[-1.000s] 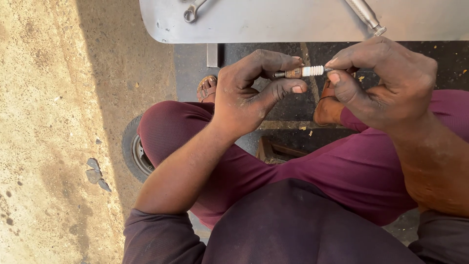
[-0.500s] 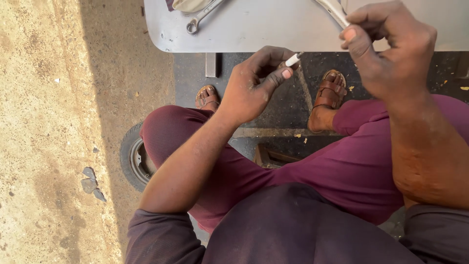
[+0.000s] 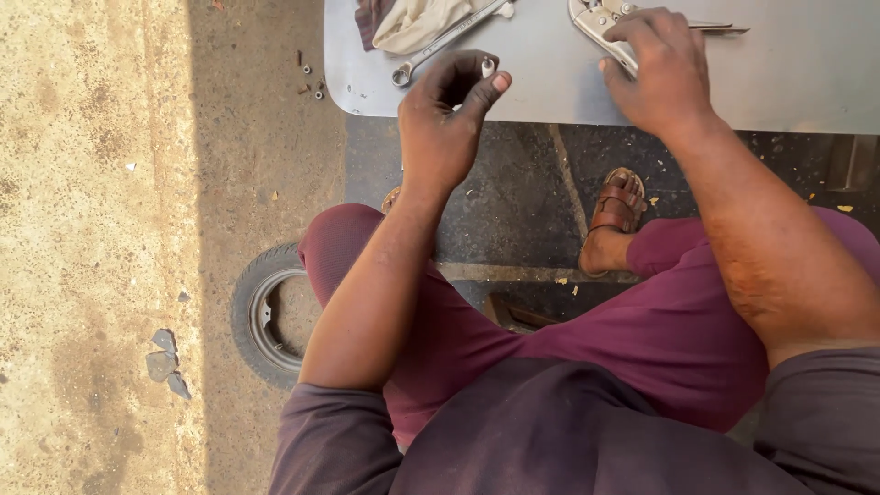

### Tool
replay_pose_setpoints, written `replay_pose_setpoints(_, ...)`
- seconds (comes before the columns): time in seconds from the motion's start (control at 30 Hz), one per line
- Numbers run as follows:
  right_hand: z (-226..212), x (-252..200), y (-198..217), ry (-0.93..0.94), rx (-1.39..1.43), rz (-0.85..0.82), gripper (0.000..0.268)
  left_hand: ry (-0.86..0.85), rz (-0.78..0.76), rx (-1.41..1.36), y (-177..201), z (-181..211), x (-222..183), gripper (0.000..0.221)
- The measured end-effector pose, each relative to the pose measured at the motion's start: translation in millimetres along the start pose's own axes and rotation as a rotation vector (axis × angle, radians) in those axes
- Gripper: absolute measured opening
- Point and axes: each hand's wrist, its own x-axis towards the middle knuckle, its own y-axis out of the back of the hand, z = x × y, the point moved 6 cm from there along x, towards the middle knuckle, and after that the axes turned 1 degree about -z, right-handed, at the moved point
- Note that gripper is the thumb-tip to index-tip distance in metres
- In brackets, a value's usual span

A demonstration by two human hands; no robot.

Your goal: Cleaning and inspecting a spark plug using a wrench and locking pliers.

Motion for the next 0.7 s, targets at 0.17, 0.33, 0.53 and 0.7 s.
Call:
replay_pose_setpoints(0.17, -44.7, 52.1, -53.6, 0.124, 0.096, -0.011, 0.02, 0.001, 0.226, 0.023, 37.8, -0.8, 14.1, 0.027)
replay_pose_setpoints(0.33, -92.4, 109.7, -86.9, 0.228, 0.046, -0.034, 0.022, -0.062, 0.333, 0.025, 57.8, -9.8, 24.2, 0.027)
replay_pose_setpoints(0.53, -96.7, 131.4, -98.5, 0.331, -0.171, -0.147, 0.018, -0.072, 0.373, 0.008, 68.4, -12.0, 36.1, 0.026)
replay_pose_setpoints(0.7, -74.2, 113.9, -55.6, 0.355, -0.141, 0.014, 0.013, -0.091, 0.388, 0.023, 66.4, -13.5, 35.2, 0.023)
